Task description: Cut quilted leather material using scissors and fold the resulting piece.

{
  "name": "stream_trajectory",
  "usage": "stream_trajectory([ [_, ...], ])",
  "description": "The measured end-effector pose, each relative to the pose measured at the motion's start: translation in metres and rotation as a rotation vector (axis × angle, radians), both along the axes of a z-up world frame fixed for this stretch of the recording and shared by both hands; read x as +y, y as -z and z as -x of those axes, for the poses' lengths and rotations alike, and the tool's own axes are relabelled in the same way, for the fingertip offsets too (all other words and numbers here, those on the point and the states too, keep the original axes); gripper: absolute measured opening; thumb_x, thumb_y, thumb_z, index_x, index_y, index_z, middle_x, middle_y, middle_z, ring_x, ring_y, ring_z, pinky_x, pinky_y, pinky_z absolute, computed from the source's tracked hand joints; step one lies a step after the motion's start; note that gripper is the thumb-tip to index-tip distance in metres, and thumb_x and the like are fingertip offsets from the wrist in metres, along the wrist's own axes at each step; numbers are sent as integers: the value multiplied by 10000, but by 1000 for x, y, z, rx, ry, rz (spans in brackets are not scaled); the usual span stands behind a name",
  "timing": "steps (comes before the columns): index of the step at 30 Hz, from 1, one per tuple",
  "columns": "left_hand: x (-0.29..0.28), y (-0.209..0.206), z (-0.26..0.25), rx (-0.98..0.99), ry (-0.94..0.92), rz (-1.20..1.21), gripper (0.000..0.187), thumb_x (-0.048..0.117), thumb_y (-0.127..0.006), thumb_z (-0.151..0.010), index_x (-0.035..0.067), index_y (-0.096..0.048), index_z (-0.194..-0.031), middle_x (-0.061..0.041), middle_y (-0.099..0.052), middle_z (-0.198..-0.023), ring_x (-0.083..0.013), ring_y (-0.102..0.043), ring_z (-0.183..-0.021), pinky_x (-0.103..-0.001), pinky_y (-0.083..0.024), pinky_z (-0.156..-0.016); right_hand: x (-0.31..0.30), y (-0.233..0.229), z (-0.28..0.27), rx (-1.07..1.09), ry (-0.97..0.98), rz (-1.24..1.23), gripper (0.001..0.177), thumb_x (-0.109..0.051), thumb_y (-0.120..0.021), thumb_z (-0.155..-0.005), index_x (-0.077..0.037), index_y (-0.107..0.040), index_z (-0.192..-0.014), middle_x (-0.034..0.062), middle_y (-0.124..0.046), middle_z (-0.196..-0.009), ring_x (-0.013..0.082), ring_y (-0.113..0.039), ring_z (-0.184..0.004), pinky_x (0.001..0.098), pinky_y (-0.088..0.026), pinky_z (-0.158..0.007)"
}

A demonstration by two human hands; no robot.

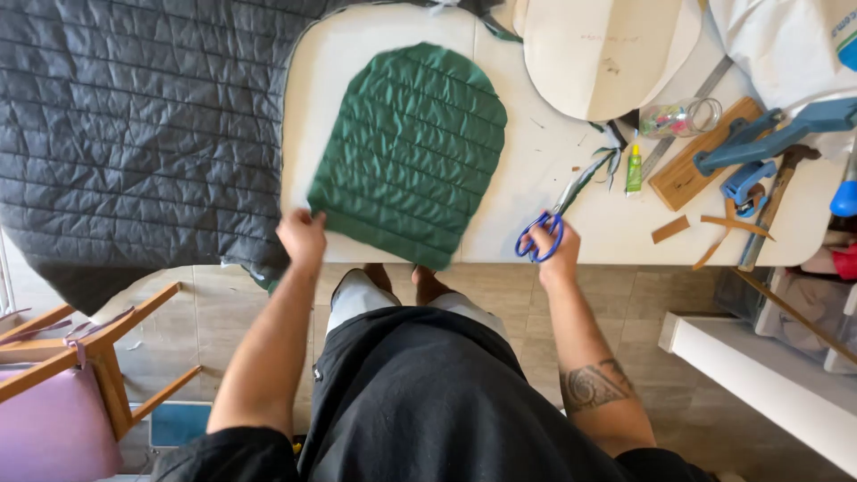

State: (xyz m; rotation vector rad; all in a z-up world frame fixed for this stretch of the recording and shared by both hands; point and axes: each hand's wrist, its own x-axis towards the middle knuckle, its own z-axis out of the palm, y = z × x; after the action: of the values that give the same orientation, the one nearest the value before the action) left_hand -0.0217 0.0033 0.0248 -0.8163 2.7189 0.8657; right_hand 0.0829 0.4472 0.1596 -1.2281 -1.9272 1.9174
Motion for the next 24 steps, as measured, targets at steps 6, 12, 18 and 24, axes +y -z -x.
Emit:
stream_trajectory([
  [6,116,-109,86,287,342,403,626,359,-932,-756,232,-626,-1286,-86,-598,-1263,-300,-639,-1136,-488,-572,-837,-38,-9,-70,-62,-136,98,208,22,-691,-852,85,-606,-1031,148,-586,-588,230,-609,-438,344,-517,-392],
  [12,229,-94,75,-81,938,237,1234,491,-972,-610,265,-327,-1638,-170,-37,-1728,-497,-9,-1565,-652,-174,-1254,-43,22,-135,-307,-221,-27,530,-242,-829,-885,55,-611,-1266,108,-622,-641,165,-614,-473,269,-489,-470],
  [18,194,-89,47,125,1775,435,1208,392,-987,-561,349,-358,-1592,-53,-109,-1743,-379,-77,-1602,-570,-239,-1269,-22,27,-174,-304,-120,27,589,-262,-773,-937,97,-532,-1337,97,-565,-672,166,-598,-497,264,-477,-499],
  [24,149,-85,75,576,2239,249,617,260,-757,-756,379,-569,-1332,96,-331,-1693,-232,-247,-1590,-538,-180,-1281,-7,47,-205,-303,-123,93,612,-292,-815,-908,65,-564,-1336,96,-596,-663,173,-631,-506,260,-490,-540],
])
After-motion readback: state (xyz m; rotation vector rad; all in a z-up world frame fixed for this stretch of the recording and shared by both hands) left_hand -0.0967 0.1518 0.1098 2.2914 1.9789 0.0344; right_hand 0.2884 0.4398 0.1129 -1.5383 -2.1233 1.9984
